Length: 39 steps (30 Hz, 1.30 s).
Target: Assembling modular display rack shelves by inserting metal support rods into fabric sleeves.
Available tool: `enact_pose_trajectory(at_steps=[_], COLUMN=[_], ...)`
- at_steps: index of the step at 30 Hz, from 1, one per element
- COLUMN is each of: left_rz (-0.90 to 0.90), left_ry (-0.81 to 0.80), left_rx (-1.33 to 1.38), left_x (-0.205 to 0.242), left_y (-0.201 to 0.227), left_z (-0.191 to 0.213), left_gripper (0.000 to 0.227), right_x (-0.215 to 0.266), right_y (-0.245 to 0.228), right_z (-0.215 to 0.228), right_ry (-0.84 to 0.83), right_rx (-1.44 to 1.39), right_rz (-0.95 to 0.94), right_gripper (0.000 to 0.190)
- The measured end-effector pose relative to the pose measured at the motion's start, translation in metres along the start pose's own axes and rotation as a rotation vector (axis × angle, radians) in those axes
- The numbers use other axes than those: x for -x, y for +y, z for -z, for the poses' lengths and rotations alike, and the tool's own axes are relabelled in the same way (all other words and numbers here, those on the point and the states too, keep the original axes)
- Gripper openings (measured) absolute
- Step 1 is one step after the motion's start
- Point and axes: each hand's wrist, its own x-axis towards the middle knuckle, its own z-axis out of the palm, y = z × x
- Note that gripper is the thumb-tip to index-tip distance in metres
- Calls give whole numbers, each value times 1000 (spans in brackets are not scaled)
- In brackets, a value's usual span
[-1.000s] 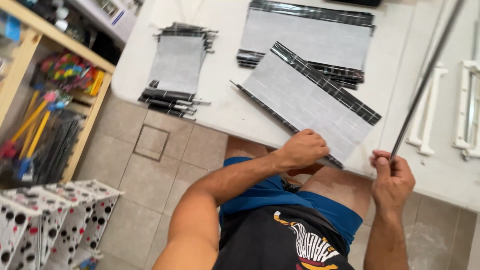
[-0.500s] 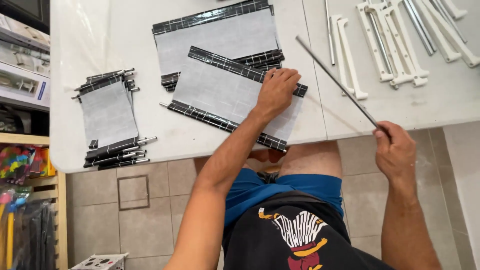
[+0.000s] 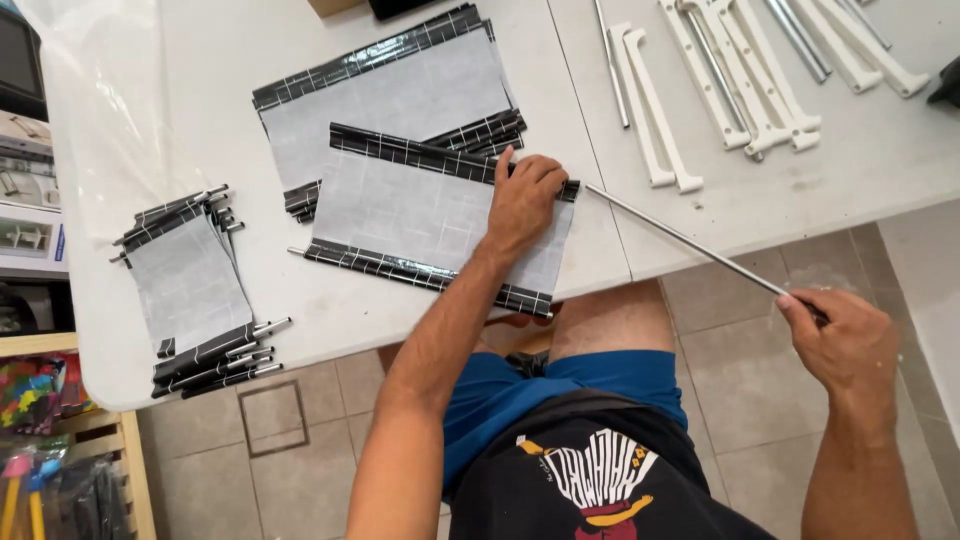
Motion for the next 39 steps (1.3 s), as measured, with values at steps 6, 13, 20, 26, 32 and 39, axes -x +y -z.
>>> enact_pose_trajectory(at_steps=[6, 13, 20, 26, 32, 39], left_rz=[-16, -127, -250, -211, -152, -154], left_ry=[17, -138, -316, -335, -239, -347], left_rx=[0, 64, 125, 14, -133, -83], left_x=[0, -18, -27, -36, -17, -41], left_y=[1, -4, 34, 44, -18, 35], left_z=[2, 26, 70, 65, 71, 87], left_gripper=[20, 24, 21, 20, 15, 21], right_x=[-5, -30, -96, -136, -152, -150], right_y=[-16, -4, -69, -160, -124, -225], right_z=[1, -4, 10, 5, -7, -26], right_ry=[-19, 84, -172, -177, -157, 52], right_rx=[-41, -111, -158, -283, -427, -986], right_rz=[25, 128, 189, 388, 210, 209], right_gripper=[8, 7, 19, 29, 29, 26])
